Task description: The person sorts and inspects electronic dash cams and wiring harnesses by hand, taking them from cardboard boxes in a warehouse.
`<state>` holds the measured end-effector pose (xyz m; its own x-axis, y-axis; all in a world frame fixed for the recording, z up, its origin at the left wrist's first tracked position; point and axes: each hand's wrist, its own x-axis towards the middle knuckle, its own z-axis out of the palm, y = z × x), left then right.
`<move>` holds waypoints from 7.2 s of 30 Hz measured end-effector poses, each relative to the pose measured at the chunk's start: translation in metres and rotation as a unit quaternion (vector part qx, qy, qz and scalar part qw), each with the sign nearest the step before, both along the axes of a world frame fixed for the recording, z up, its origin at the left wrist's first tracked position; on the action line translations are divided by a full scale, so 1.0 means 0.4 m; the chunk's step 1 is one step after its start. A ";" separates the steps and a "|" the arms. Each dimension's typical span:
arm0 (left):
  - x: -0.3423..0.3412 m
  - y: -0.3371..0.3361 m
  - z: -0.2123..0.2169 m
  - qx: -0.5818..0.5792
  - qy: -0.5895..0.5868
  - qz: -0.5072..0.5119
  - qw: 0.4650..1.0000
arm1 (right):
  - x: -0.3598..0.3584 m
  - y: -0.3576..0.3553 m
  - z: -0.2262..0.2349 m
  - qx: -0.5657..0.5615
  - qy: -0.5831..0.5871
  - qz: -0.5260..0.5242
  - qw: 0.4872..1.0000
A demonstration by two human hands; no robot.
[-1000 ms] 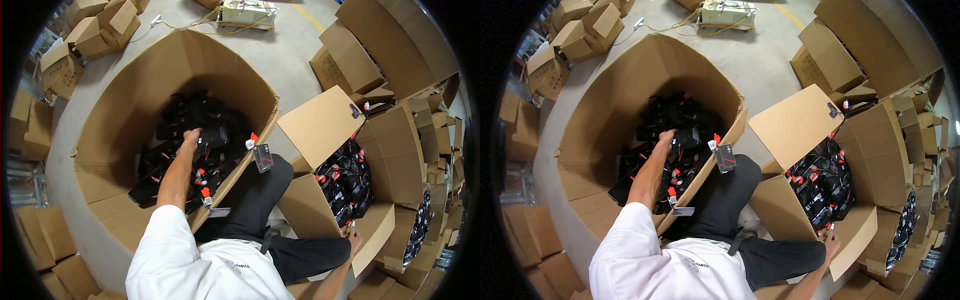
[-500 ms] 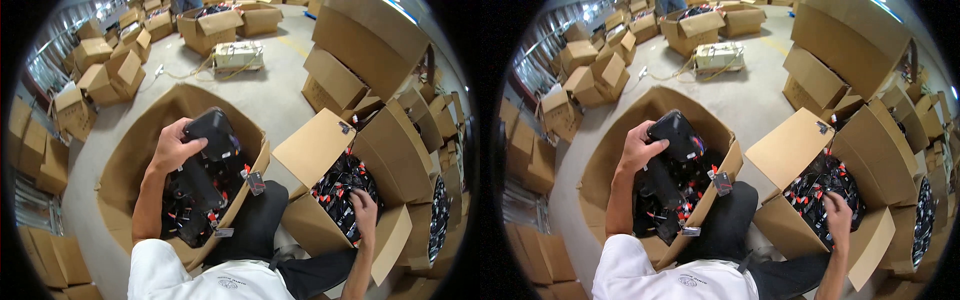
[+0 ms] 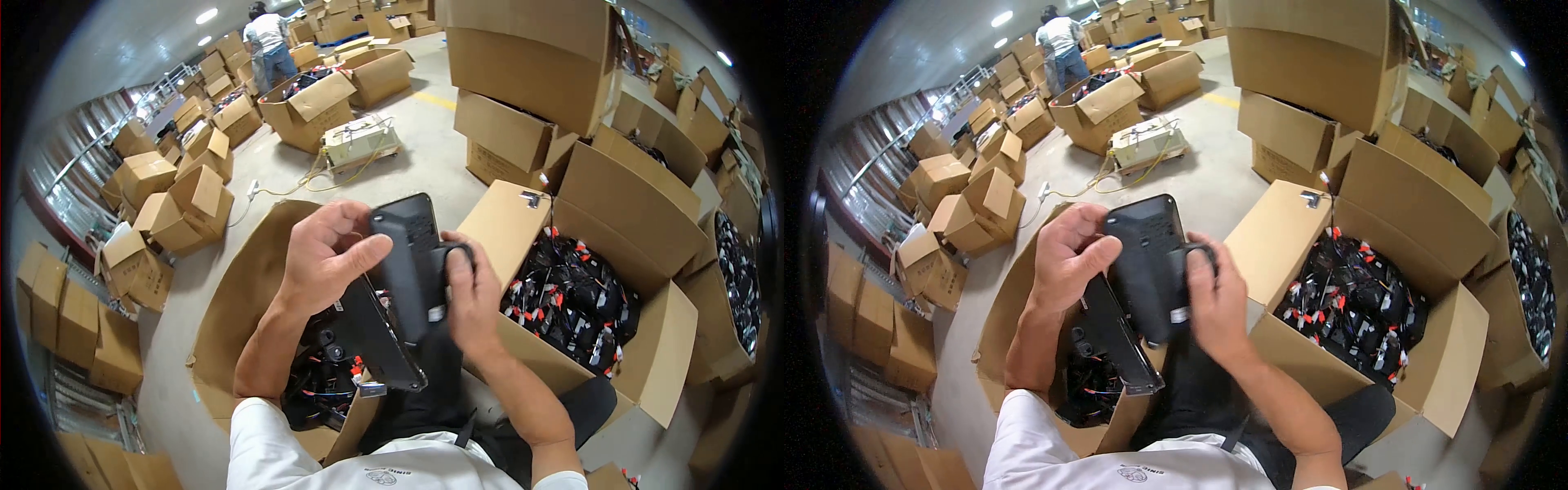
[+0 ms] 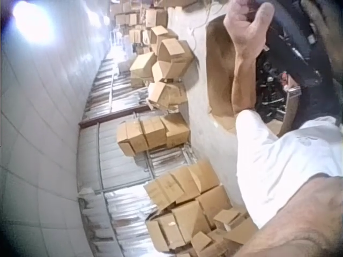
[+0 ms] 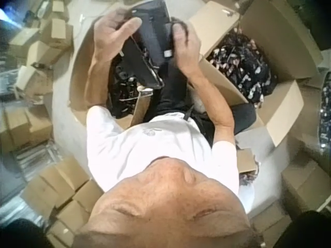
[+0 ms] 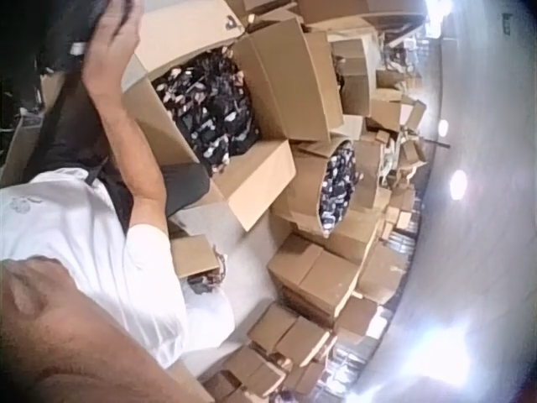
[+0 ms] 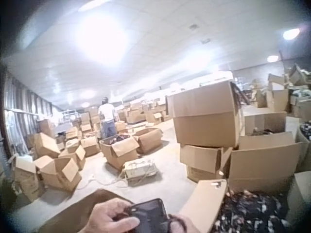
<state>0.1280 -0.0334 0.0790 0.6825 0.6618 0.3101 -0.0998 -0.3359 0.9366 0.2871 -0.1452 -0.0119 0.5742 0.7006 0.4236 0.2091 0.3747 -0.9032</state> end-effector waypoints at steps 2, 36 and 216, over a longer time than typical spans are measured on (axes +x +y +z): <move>0.013 0.007 -0.015 0.033 -0.071 0.018 0.997 | 0.054 -0.008 -0.005 -0.042 0.184 0.054 0.981; 0.163 -0.141 -0.218 -0.001 0.154 -0.015 0.988 | 0.027 -0.280 -0.272 0.002 0.601 0.171 0.781; 0.247 0.059 0.193 -0.006 -0.201 -0.034 0.979 | -0.022 0.023 0.013 -0.107 -0.142 0.104 0.978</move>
